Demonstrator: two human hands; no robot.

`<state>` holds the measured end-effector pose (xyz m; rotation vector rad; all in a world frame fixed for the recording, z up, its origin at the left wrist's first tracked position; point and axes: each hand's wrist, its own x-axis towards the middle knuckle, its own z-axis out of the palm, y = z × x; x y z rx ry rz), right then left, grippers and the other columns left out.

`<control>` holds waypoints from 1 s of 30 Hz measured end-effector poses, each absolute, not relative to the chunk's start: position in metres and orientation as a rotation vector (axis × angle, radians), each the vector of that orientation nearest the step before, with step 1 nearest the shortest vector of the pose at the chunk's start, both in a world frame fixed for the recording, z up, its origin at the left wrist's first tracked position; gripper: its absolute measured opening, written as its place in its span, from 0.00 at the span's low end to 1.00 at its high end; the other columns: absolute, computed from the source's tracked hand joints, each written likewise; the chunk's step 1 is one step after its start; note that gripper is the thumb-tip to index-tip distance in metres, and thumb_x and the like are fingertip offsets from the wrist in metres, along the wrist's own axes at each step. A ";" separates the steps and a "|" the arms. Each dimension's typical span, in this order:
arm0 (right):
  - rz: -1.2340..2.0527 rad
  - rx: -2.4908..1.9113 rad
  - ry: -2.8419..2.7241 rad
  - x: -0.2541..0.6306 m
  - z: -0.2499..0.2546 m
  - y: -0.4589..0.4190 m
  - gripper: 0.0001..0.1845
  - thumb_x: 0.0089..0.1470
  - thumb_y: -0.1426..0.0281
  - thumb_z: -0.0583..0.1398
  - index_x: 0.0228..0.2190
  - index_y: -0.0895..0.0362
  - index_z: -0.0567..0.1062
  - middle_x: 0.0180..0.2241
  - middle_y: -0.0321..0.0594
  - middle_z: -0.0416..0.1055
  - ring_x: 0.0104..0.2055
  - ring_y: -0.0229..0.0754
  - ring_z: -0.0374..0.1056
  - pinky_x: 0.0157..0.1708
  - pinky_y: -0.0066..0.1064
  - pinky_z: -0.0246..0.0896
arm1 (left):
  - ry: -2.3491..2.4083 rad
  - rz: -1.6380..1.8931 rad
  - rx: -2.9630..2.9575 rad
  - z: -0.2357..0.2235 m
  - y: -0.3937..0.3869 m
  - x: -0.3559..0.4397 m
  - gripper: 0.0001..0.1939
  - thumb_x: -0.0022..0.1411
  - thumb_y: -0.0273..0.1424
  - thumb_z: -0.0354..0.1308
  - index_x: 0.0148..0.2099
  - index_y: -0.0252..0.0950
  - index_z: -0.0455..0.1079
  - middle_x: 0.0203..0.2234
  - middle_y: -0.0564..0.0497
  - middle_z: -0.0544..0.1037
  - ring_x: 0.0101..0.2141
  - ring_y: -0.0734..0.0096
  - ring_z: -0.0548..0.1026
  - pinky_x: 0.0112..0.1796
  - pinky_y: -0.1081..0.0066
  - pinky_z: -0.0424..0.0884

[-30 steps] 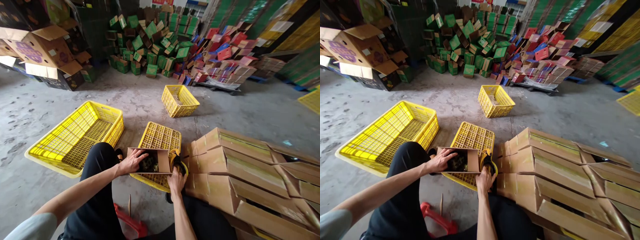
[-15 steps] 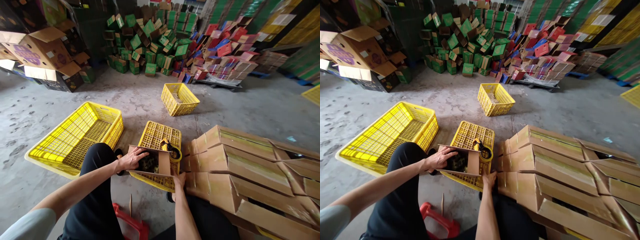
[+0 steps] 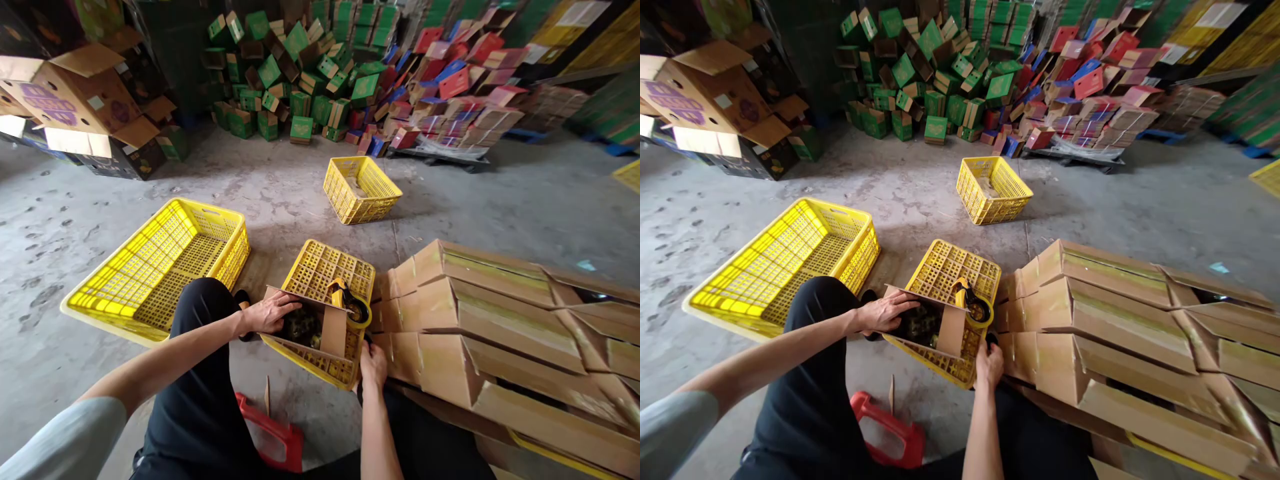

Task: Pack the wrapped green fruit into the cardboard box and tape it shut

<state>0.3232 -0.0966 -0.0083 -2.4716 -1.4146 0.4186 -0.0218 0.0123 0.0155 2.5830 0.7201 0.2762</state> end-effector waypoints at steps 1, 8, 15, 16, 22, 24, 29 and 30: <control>0.456 -2.451 -1.416 0.322 0.002 -0.095 0.29 0.68 0.57 0.48 0.46 0.62 0.82 0.41 0.59 0.84 0.43 0.57 0.81 0.41 0.37 0.72 | 0.698 0.262 2.595 0.016 0.014 -0.023 0.32 0.64 0.26 0.59 0.69 0.37 0.66 0.63 0.40 0.71 0.66 0.50 0.64 0.66 0.55 0.64; 1.077 -1.947 -2.203 0.254 0.069 -0.062 0.21 0.70 0.65 0.52 0.52 0.51 0.82 0.47 0.40 0.84 0.44 0.42 0.81 0.46 0.28 0.72 | 0.635 0.258 2.681 0.021 0.019 -0.024 0.14 0.73 0.38 0.59 0.36 0.38 0.80 0.41 0.43 0.79 0.57 0.54 0.72 0.63 0.60 0.67; 0.835 -2.169 -2.327 0.222 0.070 -0.062 0.23 0.56 0.74 0.67 0.54 0.56 0.81 0.55 0.54 0.79 0.54 0.56 0.78 0.57 0.44 0.69 | 0.779 0.329 2.724 0.037 0.015 -0.037 0.18 0.75 0.41 0.56 0.37 0.35 0.77 0.45 0.41 0.76 0.59 0.53 0.69 0.58 0.61 0.72; 0.794 -2.180 -2.334 0.223 0.071 -0.067 0.18 0.58 0.72 0.67 0.51 0.56 0.83 0.60 0.55 0.75 0.55 0.58 0.77 0.58 0.46 0.68 | 0.836 0.328 2.724 0.038 0.015 -0.039 0.19 0.76 0.41 0.55 0.37 0.34 0.77 0.45 0.41 0.76 0.59 0.53 0.68 0.56 0.61 0.74; 0.371 -2.284 -2.376 0.238 0.080 -0.093 0.20 0.61 0.63 0.67 0.52 0.58 0.83 0.68 0.56 0.65 0.64 0.69 0.66 0.55 0.53 0.70 | 1.022 0.304 2.721 0.042 0.008 -0.038 0.09 0.70 0.34 0.61 0.45 0.34 0.78 0.52 0.39 0.75 0.59 0.49 0.68 0.61 0.51 0.70; 0.294 -2.302 -2.334 0.247 0.078 -0.101 0.24 0.64 0.62 0.65 0.58 0.56 0.79 0.70 0.52 0.64 0.68 0.69 0.60 0.58 0.56 0.68 | 1.106 0.322 2.697 0.040 0.003 -0.036 0.15 0.68 0.31 0.61 0.55 0.35 0.76 0.59 0.39 0.71 0.64 0.47 0.63 0.63 0.51 0.68; 0.387 -2.155 -2.144 0.278 0.060 -0.123 0.30 0.72 0.57 0.52 0.66 0.58 0.71 0.76 0.45 0.49 0.74 0.66 0.51 0.66 0.55 0.63 | 1.406 0.353 2.529 0.033 -0.006 -0.026 0.33 0.62 0.20 0.56 0.70 0.36 0.64 0.67 0.37 0.60 0.69 0.46 0.56 0.62 0.53 0.70; 0.410 -2.055 -2.130 0.283 0.055 -0.126 0.32 0.72 0.55 0.51 0.67 0.59 0.70 0.76 0.46 0.49 0.75 0.63 0.51 0.68 0.53 0.60 | 1.455 0.364 2.493 0.031 -0.006 -0.023 0.35 0.61 0.19 0.55 0.70 0.36 0.64 0.69 0.36 0.57 0.69 0.44 0.55 0.60 0.52 0.71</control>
